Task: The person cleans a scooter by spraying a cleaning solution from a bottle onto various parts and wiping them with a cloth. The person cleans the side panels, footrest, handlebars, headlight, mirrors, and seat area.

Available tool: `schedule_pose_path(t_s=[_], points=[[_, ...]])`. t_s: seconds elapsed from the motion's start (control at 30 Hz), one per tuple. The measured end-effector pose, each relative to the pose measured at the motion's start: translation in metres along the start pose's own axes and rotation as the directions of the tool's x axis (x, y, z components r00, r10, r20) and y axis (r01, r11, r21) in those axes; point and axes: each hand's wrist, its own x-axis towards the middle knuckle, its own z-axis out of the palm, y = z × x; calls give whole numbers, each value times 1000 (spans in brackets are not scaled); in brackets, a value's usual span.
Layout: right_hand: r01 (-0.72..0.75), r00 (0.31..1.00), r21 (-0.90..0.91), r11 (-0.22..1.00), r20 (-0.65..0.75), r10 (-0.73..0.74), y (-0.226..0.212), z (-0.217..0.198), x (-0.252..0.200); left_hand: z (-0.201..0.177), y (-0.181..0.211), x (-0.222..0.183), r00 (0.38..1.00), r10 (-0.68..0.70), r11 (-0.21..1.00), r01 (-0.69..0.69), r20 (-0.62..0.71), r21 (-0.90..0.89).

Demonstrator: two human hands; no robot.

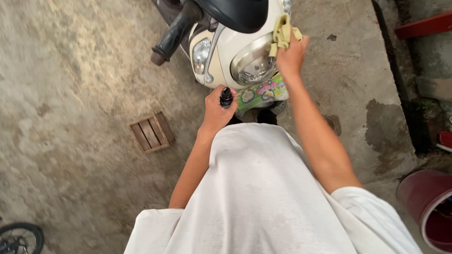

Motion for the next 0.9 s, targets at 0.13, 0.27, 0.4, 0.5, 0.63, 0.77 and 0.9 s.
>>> schedule_pose_path(t_s=[0.13,0.27,0.4,0.5,0.63,0.77,0.9], points=[[296,947,-182,938,-72,-313,-51,-3,-56,30,7,-18,999,-28,999,27,-33,-35],[606,788,-264,751,65,-613,-38,-7,-80,39,10,-28,997,-69,995,71,37,-67],[668,741,-210,714,99,-664,-2,-17,-63,25,15,-24,995,-33,997,40,94,-68],[503,862,-120,856,-9,-507,-2,-5,-36,0,14,-19,994,4,998,2,114,-59],[227,940,-160,961,-222,-259,-42,29,-39,-39,0,-23,989,28,998,-20,143,-59],[367,869,-286,885,-233,-435,-77,45,-87,-78,-19,-26,981,13,1000,-9,194,-22],[518,789,-386,764,-131,-601,-60,66,-126,-103,-40,-26,959,16,1000,-22,281,15]])
